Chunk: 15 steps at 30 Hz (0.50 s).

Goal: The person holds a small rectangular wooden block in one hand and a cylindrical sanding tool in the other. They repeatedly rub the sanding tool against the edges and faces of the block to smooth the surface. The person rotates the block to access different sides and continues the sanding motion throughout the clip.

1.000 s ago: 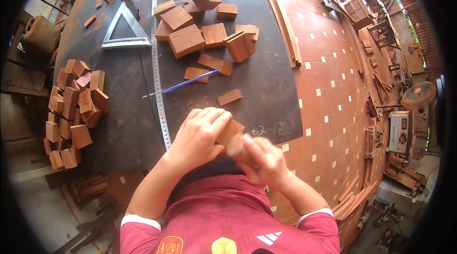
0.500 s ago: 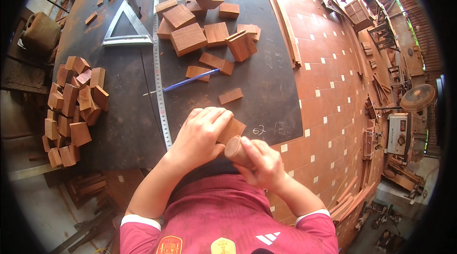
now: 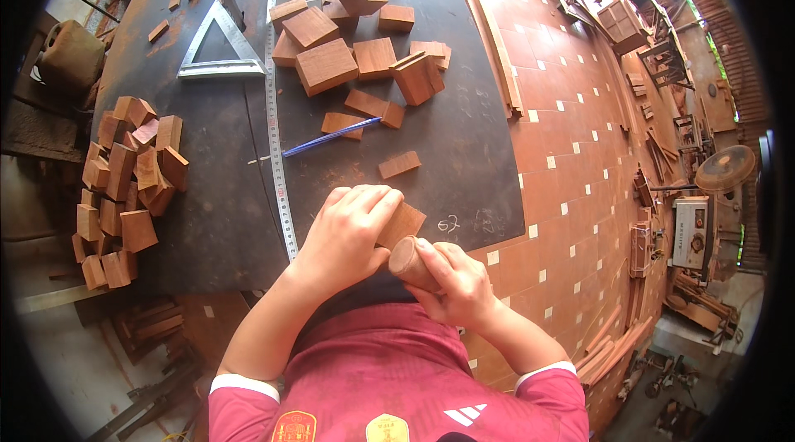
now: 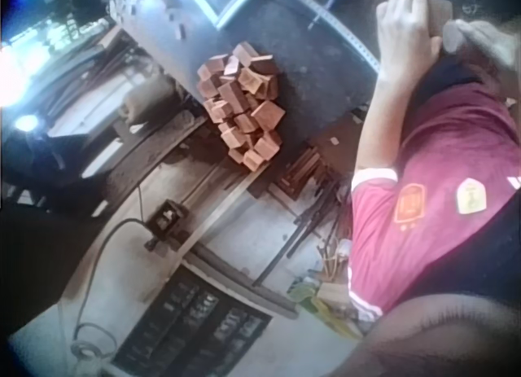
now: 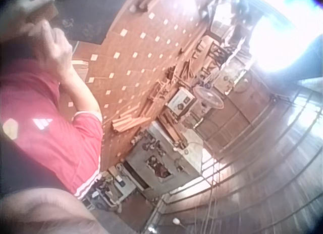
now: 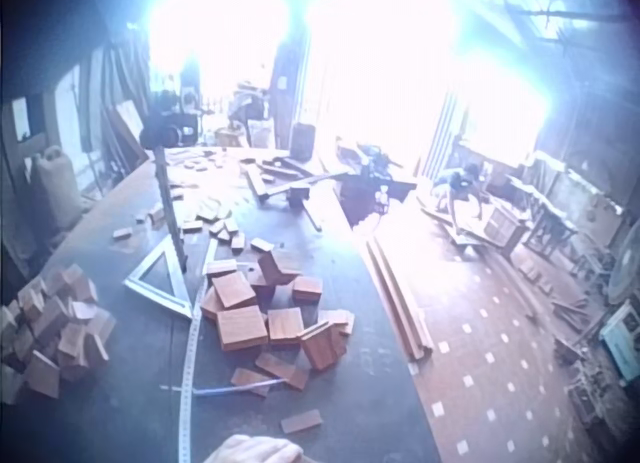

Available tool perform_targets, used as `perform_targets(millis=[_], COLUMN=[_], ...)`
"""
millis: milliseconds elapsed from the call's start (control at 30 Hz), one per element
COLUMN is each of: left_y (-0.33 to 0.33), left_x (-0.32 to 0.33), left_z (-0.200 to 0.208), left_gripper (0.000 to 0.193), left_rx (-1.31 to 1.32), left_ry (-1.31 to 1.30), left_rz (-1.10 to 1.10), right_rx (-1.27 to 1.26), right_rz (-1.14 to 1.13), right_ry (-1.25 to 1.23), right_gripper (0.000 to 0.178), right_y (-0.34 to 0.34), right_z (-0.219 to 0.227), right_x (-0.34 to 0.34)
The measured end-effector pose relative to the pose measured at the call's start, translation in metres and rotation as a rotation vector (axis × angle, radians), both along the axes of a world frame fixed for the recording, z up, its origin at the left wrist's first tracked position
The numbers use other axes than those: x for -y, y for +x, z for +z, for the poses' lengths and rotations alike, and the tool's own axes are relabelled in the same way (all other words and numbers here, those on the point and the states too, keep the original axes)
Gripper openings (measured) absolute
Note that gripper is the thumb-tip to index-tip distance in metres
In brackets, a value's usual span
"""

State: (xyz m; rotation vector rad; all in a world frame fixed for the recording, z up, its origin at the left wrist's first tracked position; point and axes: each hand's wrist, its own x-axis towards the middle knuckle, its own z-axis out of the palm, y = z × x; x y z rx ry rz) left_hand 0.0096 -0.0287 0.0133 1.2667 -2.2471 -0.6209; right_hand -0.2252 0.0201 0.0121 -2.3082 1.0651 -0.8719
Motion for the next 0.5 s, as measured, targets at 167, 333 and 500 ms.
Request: perform_targets(millis=[167, 333, 500], left_y=[0.0, 0.0, -0.004], left_x=[-0.001, -0.001, -0.002], left_z=[0.006, 0.004, -0.006], left_gripper=[0.077, 0.073, 0.07], left_rx=[-0.029, 0.001, -0.008], left_ry=[0.031, 0.014, -0.063], left_rz=[-0.001, 0.001, 0.033], right_rx=[-0.033, 0.016, 0.029], right_rz=[-0.117, -0.044, -0.039], right_ry=[-0.04, -0.048, 0.002], right_gripper=[0.08, 0.08, 0.082], right_y=[-0.008, -0.008, 0.004], right_z=[0.002, 0.001, 0.005], right_x=[0.024, 0.022, 0.009])
